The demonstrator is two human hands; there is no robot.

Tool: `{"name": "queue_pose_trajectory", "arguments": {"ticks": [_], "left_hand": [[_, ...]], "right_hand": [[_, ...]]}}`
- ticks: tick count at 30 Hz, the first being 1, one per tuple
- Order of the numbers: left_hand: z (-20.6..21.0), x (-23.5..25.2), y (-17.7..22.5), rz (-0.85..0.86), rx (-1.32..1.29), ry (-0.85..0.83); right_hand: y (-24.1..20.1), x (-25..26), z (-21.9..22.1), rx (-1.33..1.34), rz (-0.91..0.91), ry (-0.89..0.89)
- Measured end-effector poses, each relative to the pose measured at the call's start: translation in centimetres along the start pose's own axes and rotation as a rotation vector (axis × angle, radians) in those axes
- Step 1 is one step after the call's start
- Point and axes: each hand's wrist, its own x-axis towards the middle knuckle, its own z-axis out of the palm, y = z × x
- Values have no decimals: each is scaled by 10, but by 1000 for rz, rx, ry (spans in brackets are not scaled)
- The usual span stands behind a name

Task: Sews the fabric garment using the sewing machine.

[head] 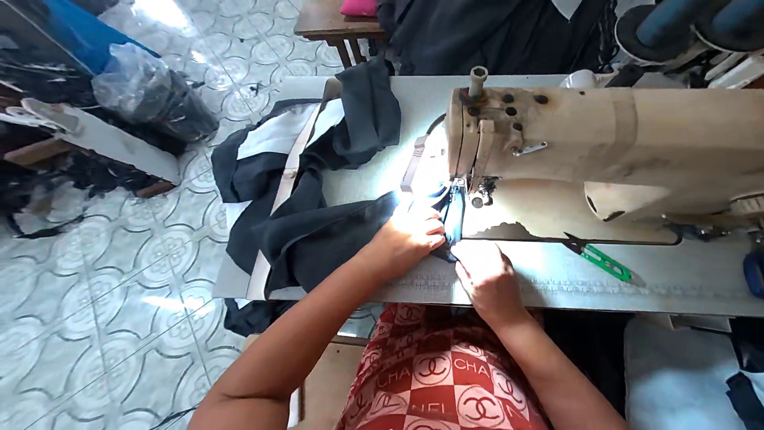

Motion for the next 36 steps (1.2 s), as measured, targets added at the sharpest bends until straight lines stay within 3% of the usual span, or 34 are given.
{"name": "queue_pose_trajectory", "arguments": {"ticks": [7, 26, 36], "left_hand": [[2, 2, 12, -59, 14, 46], [10, 5, 35, -176, 69, -88], [14, 25, 3, -184, 18, -17]], "right_hand": [[2, -3, -2, -29, 0, -33], [6, 0, -7, -67, -25, -46], [20, 38, 10, 2, 0, 22]]}}
